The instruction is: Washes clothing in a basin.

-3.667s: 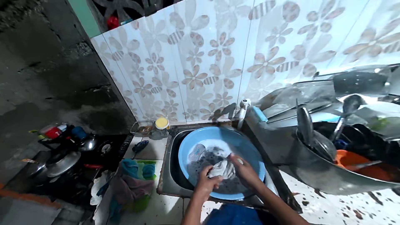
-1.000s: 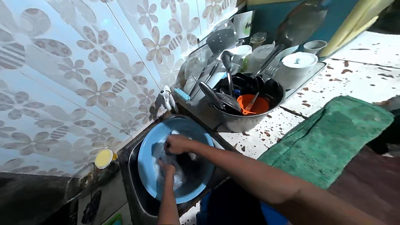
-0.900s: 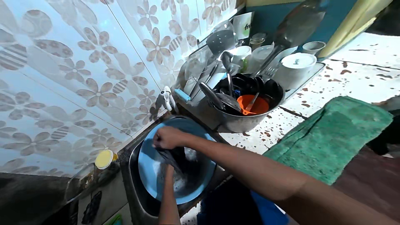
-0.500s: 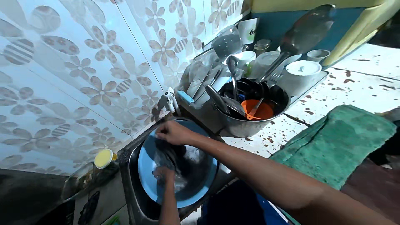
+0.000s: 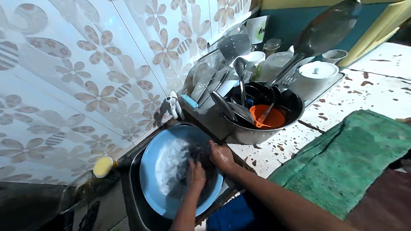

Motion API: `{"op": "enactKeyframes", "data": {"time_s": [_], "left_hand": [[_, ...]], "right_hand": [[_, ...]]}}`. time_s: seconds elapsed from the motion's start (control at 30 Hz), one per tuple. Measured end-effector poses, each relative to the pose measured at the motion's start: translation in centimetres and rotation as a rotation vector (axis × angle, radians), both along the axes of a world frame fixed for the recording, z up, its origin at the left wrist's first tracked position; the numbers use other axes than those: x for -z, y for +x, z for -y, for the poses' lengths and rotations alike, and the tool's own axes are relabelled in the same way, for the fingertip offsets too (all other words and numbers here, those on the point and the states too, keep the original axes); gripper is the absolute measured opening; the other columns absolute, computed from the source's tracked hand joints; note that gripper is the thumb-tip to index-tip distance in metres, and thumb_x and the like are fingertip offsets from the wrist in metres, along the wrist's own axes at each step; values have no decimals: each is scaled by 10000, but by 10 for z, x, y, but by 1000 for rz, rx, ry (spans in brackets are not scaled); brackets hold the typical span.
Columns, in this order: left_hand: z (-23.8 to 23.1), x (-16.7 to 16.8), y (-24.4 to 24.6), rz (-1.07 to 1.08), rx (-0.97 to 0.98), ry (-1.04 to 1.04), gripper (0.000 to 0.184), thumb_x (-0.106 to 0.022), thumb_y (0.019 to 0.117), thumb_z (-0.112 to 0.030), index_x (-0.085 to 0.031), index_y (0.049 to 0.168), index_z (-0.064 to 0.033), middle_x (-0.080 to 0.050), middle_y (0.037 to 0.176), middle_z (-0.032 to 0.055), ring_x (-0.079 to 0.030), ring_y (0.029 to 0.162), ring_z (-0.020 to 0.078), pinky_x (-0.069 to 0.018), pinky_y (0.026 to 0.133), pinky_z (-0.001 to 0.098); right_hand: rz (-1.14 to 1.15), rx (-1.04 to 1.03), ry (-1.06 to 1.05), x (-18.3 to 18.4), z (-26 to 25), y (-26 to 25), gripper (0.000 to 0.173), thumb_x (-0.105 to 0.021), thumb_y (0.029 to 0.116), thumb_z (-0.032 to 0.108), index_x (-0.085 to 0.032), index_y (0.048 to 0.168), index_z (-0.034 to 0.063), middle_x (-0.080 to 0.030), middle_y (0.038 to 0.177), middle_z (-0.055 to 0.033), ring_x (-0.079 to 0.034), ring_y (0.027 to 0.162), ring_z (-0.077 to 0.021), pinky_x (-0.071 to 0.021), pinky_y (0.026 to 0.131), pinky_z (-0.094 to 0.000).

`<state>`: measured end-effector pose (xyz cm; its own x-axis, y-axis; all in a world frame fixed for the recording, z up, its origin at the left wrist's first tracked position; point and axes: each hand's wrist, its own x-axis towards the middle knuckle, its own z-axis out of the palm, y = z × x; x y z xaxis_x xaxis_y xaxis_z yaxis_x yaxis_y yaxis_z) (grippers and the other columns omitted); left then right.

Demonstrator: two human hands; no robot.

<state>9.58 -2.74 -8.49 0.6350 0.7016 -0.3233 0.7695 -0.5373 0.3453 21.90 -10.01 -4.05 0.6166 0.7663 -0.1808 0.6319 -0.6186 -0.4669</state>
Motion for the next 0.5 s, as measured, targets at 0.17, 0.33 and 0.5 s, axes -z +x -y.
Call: {"op": "enactKeyframes", "data": {"time_s": [0.17, 0.33, 0.5], "left_hand": [[-64, -5, -45, -289, -247, 160, 589, -483, 1068, -317, -308, 1625, -240, -377, 1558, 318, -550, 1283, 501, -490, 1028, 601], [-22, -32, 4, 111, -262, -13, 604, -471, 1086, -230, -246, 1633, -106, -407, 1528, 325, -554, 1304, 441, -497, 1065, 512], [-4, -9, 0, -235, 37, -33, 547, -437, 1083, -276, -335, 1615, -201, -370, 1603, 237, -607, 1257, 416, -527, 1012, 559]], "right_hand": [[0, 39, 44, 2, 0, -4, 316, -508, 1039, 144, -583, 1328, 41, -733, 963, -210, -723, 930, -426, -557, 801, -579], [89, 17, 123, 9, -3, -4, 291, -523, 1020, 105, -601, 1285, 12, -732, 902, -205, -731, 863, -421, -566, 762, -567], [30, 9, 110, 3, 3, 1, 285, -509, 1040, 141, -594, 1280, 14, -731, 896, -208, -732, 890, -422, -567, 787, -567]]}}
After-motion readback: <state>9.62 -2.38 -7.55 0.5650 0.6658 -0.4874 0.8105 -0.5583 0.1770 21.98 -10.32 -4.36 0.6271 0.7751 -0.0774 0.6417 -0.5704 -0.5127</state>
